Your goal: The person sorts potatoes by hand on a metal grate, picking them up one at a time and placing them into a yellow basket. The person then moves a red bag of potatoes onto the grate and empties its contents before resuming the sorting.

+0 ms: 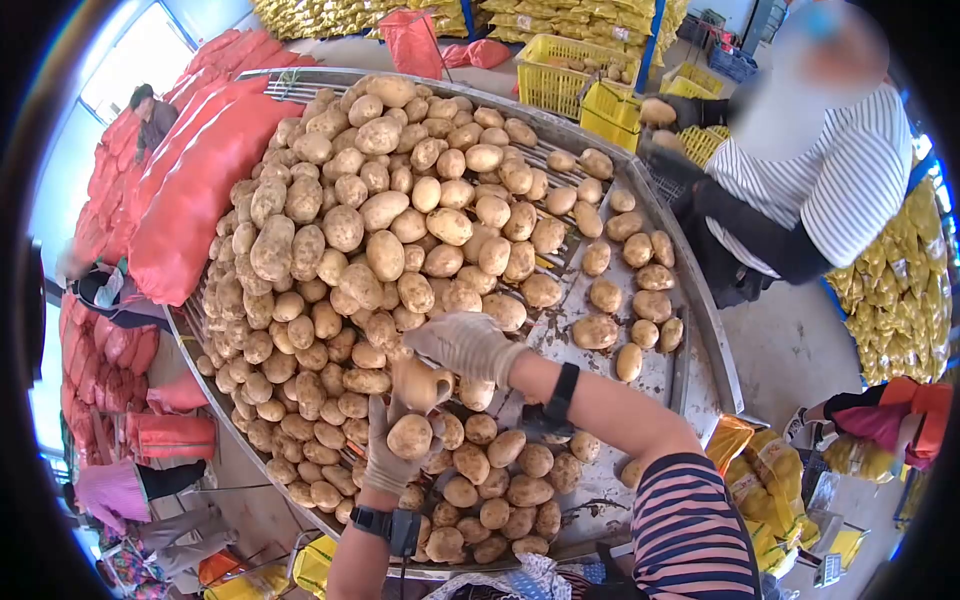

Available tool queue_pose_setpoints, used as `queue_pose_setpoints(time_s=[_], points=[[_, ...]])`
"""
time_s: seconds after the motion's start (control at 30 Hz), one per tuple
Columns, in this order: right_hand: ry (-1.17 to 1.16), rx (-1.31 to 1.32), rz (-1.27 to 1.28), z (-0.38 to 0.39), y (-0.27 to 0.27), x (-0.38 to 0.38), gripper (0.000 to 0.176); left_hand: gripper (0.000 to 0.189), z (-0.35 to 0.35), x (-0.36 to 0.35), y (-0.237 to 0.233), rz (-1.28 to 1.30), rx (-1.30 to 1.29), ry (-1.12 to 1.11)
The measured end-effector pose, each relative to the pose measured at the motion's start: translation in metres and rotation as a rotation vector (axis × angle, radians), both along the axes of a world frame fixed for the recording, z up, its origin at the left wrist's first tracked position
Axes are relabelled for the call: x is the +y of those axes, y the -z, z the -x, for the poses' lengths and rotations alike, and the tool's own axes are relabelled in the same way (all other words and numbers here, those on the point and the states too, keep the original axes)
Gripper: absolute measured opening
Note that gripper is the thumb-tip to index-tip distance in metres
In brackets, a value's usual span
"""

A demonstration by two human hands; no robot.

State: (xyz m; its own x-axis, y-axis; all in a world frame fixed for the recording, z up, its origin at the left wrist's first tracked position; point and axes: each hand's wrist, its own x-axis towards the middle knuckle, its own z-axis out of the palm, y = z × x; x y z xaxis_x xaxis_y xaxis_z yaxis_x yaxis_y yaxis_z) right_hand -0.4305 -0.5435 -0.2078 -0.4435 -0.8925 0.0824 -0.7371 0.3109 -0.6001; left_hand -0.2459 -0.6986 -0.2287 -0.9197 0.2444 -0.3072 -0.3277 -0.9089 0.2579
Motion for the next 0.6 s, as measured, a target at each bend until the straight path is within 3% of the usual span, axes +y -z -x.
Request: queue_pose_setpoints(time_s=[0.03, 0.1, 0.13, 0.23, 0.27, 0.3, 0.33, 0.43, 0.5, 0.57, 0.6], points=[[-0.006, -0.006, 0.005, -0.003, 0.005, 0.002, 0.043, 0.066, 0.003, -0.001, 0.002, -0.037, 0.04, 0.057], [0.48, 0.202, -0.086, -0.004, 0.021, 0.002, 0.051, 0.065, -0.004, 0.003, 0.022, -0.13, -0.049, 0.023], [0.517, 0.123, -0.14, 0.004, 0.037, -0.003, 0.061, 0.065, -0.006, 0.009, 0.021, -0.126, -0.033, -0.034], [0.328, 0.23, -0.276, 0.027, 0.042, -0.011, 0.066, 0.065, -0.017, 0.012, 0.017, -0.159, -0.035, -0.122], [0.347, 0.089, -0.258, 0.031, 0.032, -0.012, 0.064, 0.063, -0.023, 0.01, 0.015, -0.208, -0.049, -0.16], [0.402, -0.163, -0.07, 0.028, 0.026, -0.011, 0.063, 0.062, -0.032, 0.007, 0.013, -0.26, -0.063, -0.204], [0.438, -0.485, 0.143, 0.016, 0.021, -0.013, 0.064, 0.064, -0.038, 0.0, 0.027, -0.284, 0.079, -0.2], [0.335, -1.497, 0.679, -0.037, 0.0, -0.024, 0.069, 0.07, -0.062, -0.006, 0.004, -0.199, 0.021, -0.436], [0.129, -1.517, 0.659, -0.08, -0.022, -0.03, 0.064, 0.085, -0.072, -0.015, -0.023, -0.503, 0.079, -0.382], [0.085, -1.495, 0.59, -0.121, -0.041, -0.045, 0.063, 0.084, -0.092, -0.024, -0.028, -0.129, 0.146, -0.403], [0.111, -1.186, 0.566, -0.142, -0.039, -0.057, 0.058, 0.084, -0.104, -0.03, -0.031, -0.133, 0.153, -0.433]])
